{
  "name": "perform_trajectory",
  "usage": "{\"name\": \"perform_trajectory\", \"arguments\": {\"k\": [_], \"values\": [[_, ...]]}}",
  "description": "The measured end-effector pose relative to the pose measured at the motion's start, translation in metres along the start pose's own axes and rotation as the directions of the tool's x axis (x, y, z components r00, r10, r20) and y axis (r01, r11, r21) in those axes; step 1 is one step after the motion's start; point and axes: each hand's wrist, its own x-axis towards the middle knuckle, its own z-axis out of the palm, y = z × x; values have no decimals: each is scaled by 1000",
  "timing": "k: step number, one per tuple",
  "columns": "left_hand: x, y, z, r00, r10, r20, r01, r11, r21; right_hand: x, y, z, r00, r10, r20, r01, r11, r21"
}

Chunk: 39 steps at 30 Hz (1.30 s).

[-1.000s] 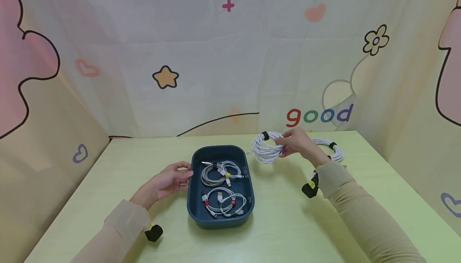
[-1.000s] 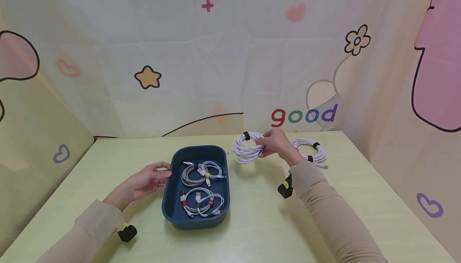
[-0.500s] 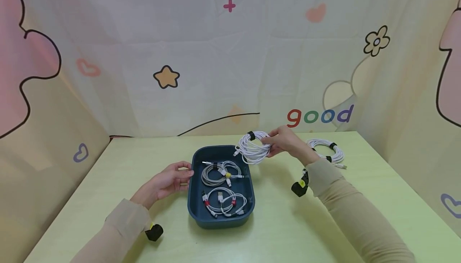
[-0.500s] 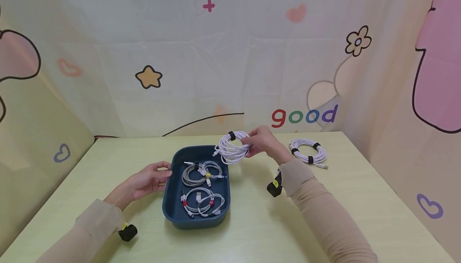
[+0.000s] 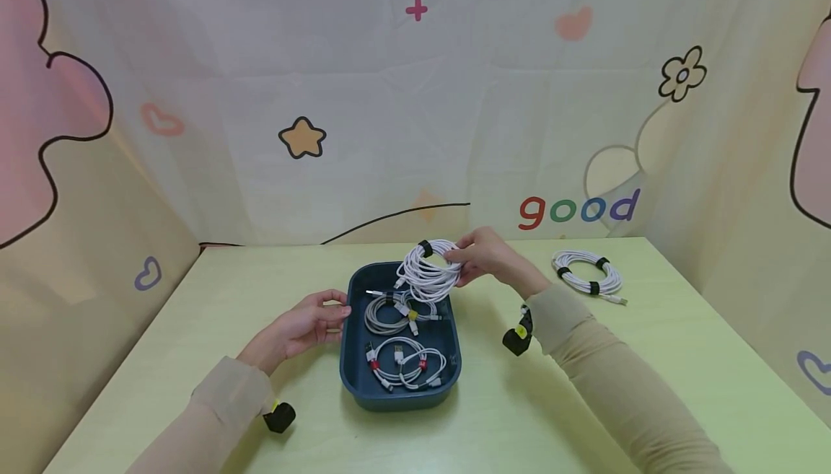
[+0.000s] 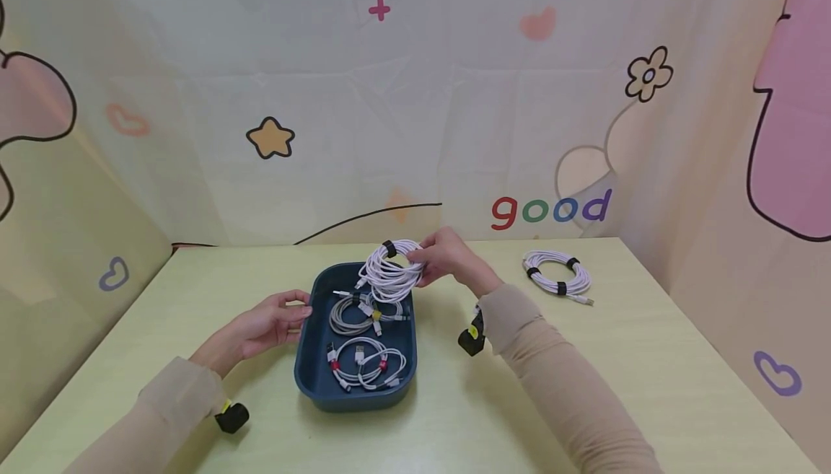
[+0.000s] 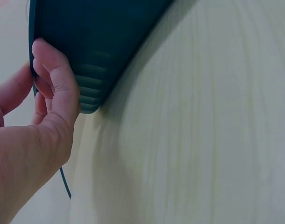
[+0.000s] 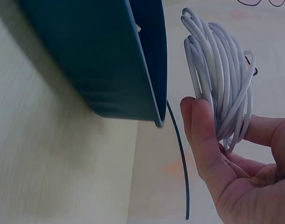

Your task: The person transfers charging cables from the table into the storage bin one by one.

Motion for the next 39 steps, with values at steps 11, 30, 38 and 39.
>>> {"name": "perform_trajectory", "arguments": {"k": [11, 30, 38, 39], "values": [[0, 0, 1, 1000, 2, 11, -2, 1000, -9, 8, -7, 29, 998, -34, 58, 33, 999, 18], [0, -1, 1, 999, 14, 31, -13, 1000, -28, 16, -7, 56, 989, -102, 109, 107, 994, -39], [1, -2, 0, 1000, 16, 22, -15, 1000, -19, 9, -10, 49, 978, -207, -29, 196, 956, -219], [1, -2, 0, 1000, 17, 20, -16, 1000, -18, 8, -10, 45, 972, -230, -53, 212, 949, -233]]}}
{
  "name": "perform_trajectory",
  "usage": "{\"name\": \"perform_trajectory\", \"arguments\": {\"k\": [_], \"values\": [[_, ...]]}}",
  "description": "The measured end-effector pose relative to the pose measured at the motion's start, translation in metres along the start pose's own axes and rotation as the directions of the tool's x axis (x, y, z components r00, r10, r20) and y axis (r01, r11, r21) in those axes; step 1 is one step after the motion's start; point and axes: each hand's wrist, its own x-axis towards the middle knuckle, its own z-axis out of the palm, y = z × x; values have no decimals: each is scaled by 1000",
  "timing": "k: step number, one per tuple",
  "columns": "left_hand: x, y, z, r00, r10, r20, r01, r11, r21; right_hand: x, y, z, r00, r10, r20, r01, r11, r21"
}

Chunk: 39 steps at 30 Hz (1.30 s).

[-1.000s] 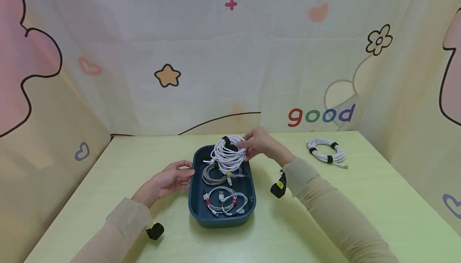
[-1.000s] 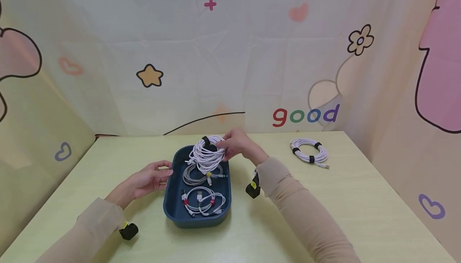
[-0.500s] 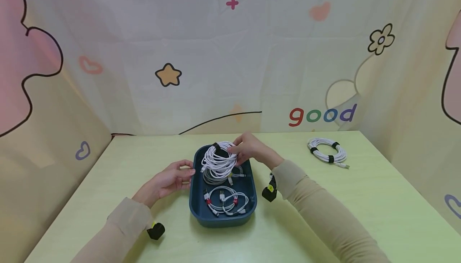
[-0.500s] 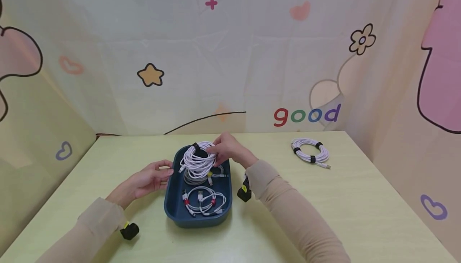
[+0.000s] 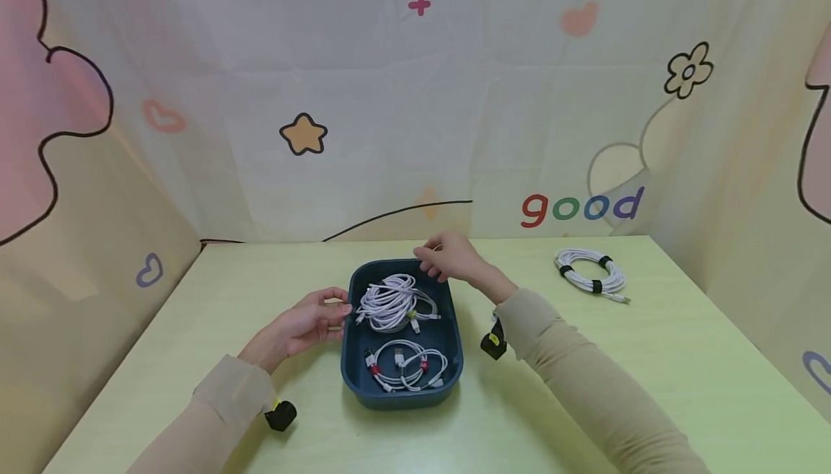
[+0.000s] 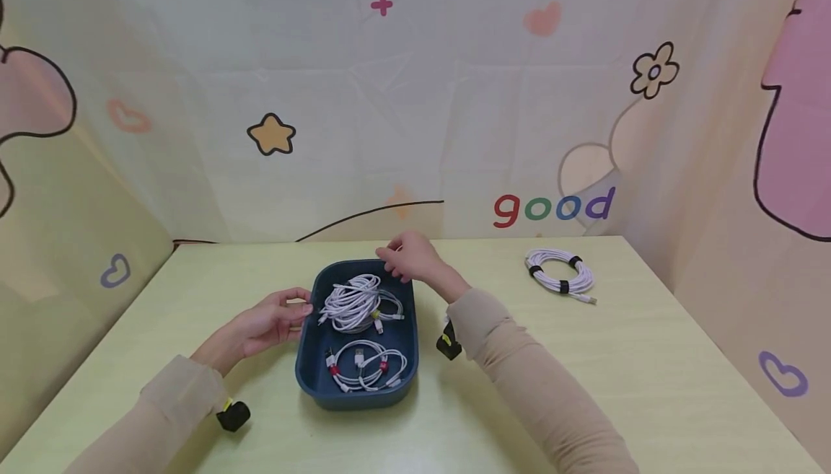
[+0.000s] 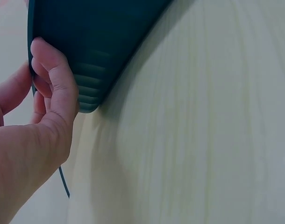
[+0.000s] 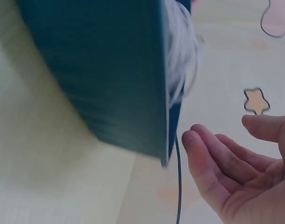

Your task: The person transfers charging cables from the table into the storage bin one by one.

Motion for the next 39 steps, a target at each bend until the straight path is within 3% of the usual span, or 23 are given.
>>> {"name": "perform_trajectory", "arguments": {"k": [6, 11, 16, 25, 33, 36, 39], "values": [[0, 0, 1, 1000, 4, -3, -4, 1000, 12, -8, 20, -31, 988, -63, -141, 53, 996, -71], [-1, 2, 1, 1000, -11, -15, 11, 1000, 1, -17, 50, -62, 961, -76, -266, 21, 979, -205], [-2, 4, 2, 999, -28, -35, 28, 1000, -2, -27, 84, -93, 933, -77, -352, -52, 937, -344], [0, 3, 1, 999, -23, -31, 23, 1000, 9, -52, 125, -131, 894, 63, -443, -243, 899, -364], [-1, 2, 2, 1000, -20, -24, 20, 1000, 7, -62, 160, -153, 818, 262, -512, -470, 817, -333], [-1, 3, 2, 999, -21, -27, 21, 1000, 18, -68, 172, -159, 819, 303, -488, -493, 806, -328], [-2, 4, 2, 999, -22, -34, 23, 999, 29, -75, 179, -162, 835, 344, -429, -502, 796, -339]]}}
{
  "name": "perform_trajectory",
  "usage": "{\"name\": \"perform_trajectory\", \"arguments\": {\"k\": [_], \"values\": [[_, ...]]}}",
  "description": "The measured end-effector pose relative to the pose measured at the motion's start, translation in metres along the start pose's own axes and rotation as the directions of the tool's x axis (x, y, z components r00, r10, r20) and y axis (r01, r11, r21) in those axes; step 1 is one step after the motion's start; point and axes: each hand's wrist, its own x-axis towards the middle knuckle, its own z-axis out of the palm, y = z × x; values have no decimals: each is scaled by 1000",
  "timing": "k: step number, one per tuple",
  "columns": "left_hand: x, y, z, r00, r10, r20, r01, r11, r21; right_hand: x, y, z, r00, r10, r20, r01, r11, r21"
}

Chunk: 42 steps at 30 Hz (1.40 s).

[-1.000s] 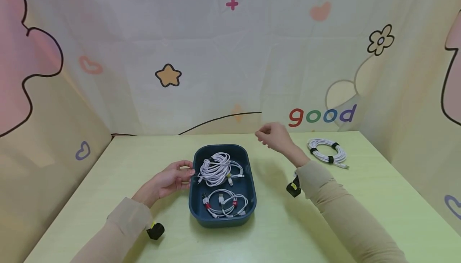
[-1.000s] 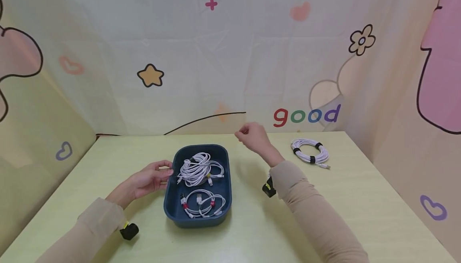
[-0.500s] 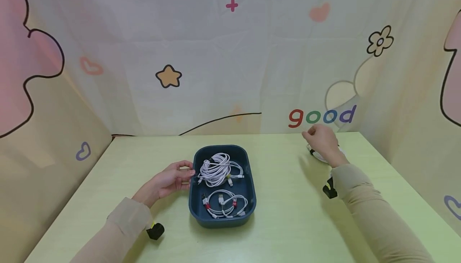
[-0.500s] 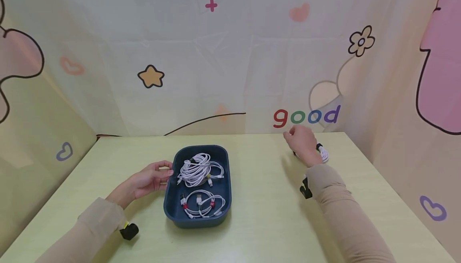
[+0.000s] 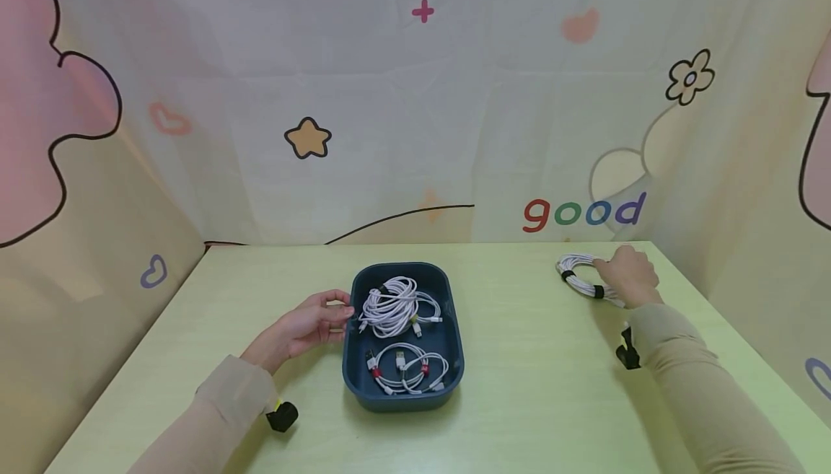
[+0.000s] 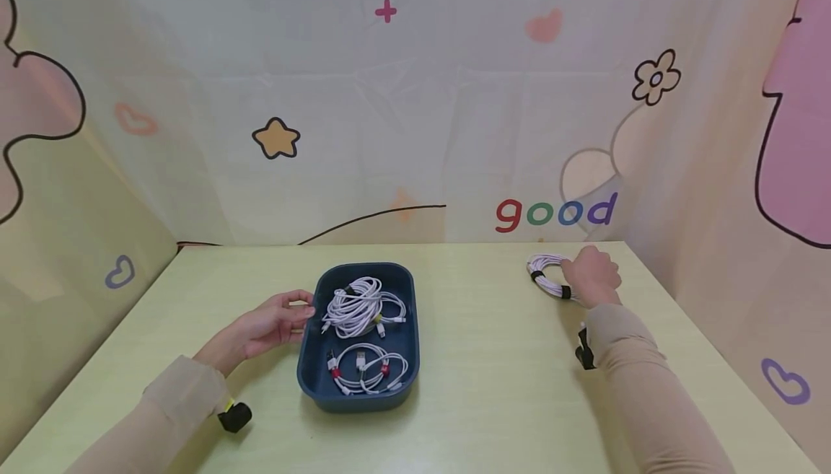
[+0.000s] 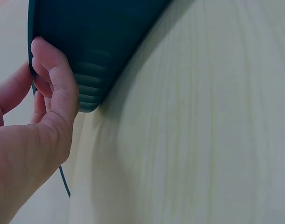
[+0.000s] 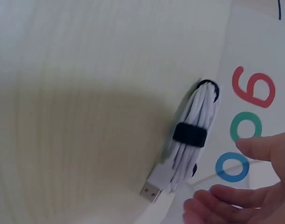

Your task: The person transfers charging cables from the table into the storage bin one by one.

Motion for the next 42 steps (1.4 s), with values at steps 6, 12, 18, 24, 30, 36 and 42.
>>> {"name": "perform_trajectory", "arguments": {"k": [6, 12, 18, 24, 30, 36, 42], "values": [[0, 0, 1, 1000, -2, -7, 2, 1000, 0, -3, 15, 1, 989, 58, 138, -49, 997, -67], [2, 0, 0, 1000, 0, -1, 0, 1000, -3, -1, 26, 4, 971, 117, 208, -101, 991, -89], [3, -1, 1, 1000, 0, 0, 0, 1000, -14, 2, 32, 5, 971, 125, 203, -114, 991, -64], [3, -2, 1, 999, -19, -28, 19, 1000, -18, 2, 30, 6, 967, 138, 213, -132, 990, -46], [1, -1, 2, 999, -21, -32, 20, 1000, -22, 1, 29, 2, 975, 116, 191, -117, 993, -5], [1, -1, 0, 1000, -14, -26, 14, 1000, -13, 4, 32, 1, 995, 18, 93, -25, 997, 75], [1, -1, -1, 999, -17, -28, 16, 1000, -16, 12, 33, 5, 1000, 0, -14, 2, 986, 169]]}}
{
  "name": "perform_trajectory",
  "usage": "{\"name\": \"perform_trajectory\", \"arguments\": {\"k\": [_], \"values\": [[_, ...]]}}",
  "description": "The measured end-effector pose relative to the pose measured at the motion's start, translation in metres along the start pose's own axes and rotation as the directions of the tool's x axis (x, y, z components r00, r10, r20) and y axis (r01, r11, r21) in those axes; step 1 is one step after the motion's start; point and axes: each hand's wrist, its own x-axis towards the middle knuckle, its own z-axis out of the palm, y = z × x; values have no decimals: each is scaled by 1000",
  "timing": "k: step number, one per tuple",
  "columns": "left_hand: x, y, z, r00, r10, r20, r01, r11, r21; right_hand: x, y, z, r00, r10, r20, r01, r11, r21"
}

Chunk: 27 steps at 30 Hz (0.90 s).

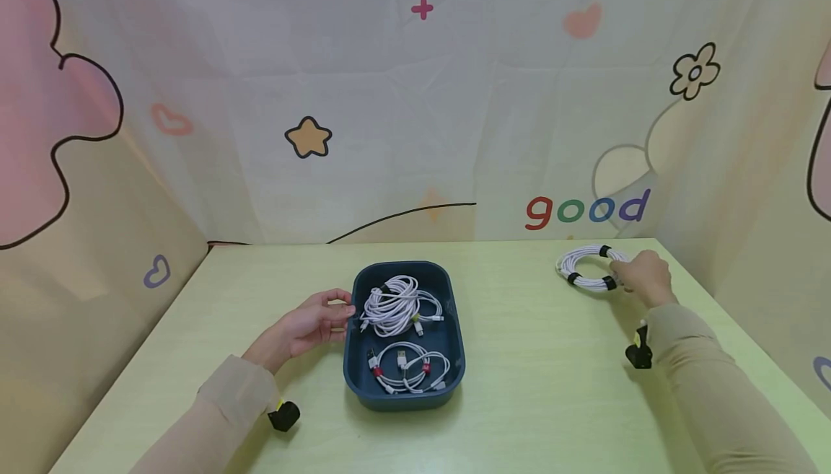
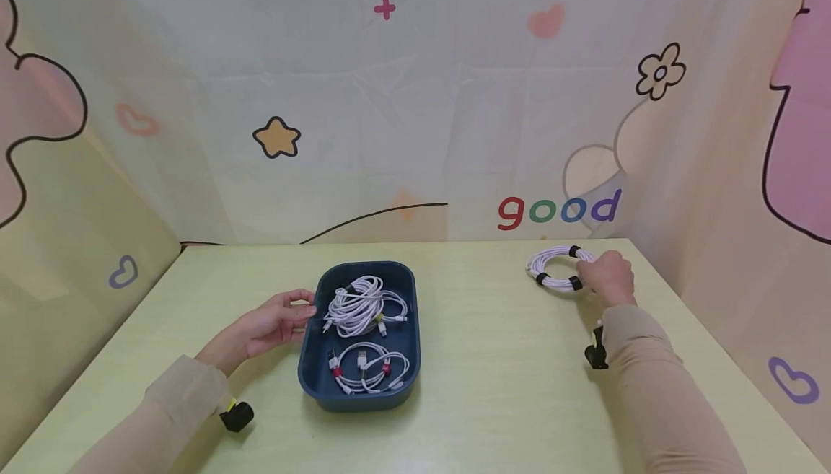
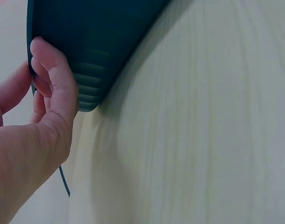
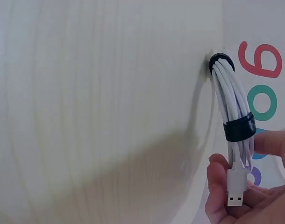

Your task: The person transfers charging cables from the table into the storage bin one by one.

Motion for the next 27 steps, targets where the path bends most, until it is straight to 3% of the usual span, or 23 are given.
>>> {"name": "perform_trajectory", "arguments": {"k": [4, 11, 17, 27], "values": [[1, -1, 0, 1000, 1, 3, -1, 1000, -1, 2, 1, 1, 999, 47, -10, -45, 992, 121], [2, -1, 0, 1000, 4, 8, -4, 1000, 3, 0, -1, -2, 989, 122, 89, -144, 935, 324], [2, -1, -2, 1000, -3, -3, 3, 1000, 16, -1, -5, -3, 981, 127, 147, -171, 922, 348], [2, -1, 0, 1000, 2, 7, -2, 1000, 13, -4, -15, -4, 970, 99, 220, -169, 929, 330]]}}
